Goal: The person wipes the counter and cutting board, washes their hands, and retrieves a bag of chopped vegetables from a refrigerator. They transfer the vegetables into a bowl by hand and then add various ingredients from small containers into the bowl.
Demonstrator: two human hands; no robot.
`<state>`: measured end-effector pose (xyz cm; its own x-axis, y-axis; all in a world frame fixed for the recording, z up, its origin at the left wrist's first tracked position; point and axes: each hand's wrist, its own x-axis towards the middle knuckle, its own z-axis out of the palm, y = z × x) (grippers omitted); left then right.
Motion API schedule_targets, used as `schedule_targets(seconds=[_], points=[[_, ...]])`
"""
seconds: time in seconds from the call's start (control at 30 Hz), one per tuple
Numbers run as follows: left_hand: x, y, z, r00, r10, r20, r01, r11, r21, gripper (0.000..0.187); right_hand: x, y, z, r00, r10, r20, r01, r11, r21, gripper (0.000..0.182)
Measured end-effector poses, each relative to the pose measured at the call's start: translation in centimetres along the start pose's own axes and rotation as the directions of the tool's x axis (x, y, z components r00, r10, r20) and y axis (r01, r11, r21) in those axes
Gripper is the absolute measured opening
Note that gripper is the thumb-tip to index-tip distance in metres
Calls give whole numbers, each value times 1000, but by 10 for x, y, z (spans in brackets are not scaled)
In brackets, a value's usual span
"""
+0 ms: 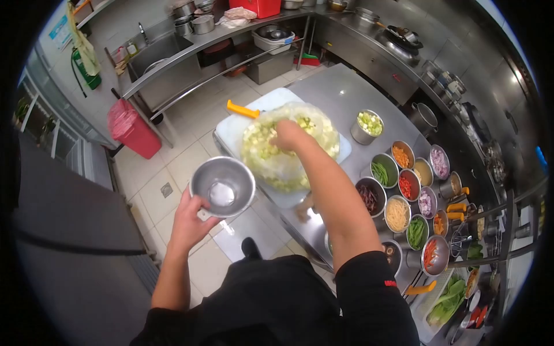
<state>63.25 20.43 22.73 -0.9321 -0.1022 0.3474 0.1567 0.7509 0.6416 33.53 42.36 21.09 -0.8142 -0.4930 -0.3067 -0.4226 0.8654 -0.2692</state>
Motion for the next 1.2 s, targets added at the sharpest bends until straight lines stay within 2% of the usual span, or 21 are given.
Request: schedule_targets(seconds=[0.1,0.2,0.3,0.33,0.43,0.53,0.63,0.67,0.77,0.8,0.9,1.0,1.07,1.1,1.13,1.2], points=[[52,-23,-9,993,50,106,-46,998,-37,43,-5,-7,11,992,52,112,-47,998,-51,84],[87,-42,-8,979,90,184,-83,996,-43,43,-10,-11,27,987,148,57,-149,989,8,97],[110,-55,0,963,119,242,-106,992,-63,43,-19,-31,21,966,243,91,-241,970,-32,98],[115,-58,5,959,132,251,-118,991,-69,43,-20,-28,25,971,223,84,-228,972,56,89],[125,-59,15,955,127,269,-110,991,-78,44,-24,-18,36,971,238,-39,-237,971,34,66],[134,-56,17,955,146,258,-130,988,-80,44,-12,11,45,969,189,-160,-152,964,220,41],[142,-43,18,957,214,197,-198,975,-98,43,-26,24,23,957,219,-191,-114,888,445,32],[145,-38,18,954,243,176,-228,968,-101,43,-32,21,12,953,261,-157,-129,813,567,27],[151,-21,25,950,171,262,-166,985,-42,42,-50,8,-14,946,321,43,-198,470,860,22],[153,-19,29,951,167,260,-158,986,-55,41,-50,6,-16,953,302,19,-156,438,885,21],[156,-16,50,952,134,277,-104,987,-120,40,-49,-12,-20,959,79,-272,155,659,736,26],[156,-6,64,947,64,314,-6,983,-183,39,-38,-27,-12,834,-130,-536,390,826,408,30],[153,-2,68,955,45,293,12,982,-190,39,-44,-16,-24,871,-3,-492,289,812,507,32],[153,-5,67,960,71,269,-25,985,-171,39,-48,-8,-36,879,55,-473,242,803,544,34],[152,-9,65,964,98,246,-62,987,-150,39,-54,0,-46,952,94,-291,106,792,601,33],[153,-20,59,965,150,214,-127,985,-117,39,-42,13,-34,999,49,5,-47,913,405,36]])
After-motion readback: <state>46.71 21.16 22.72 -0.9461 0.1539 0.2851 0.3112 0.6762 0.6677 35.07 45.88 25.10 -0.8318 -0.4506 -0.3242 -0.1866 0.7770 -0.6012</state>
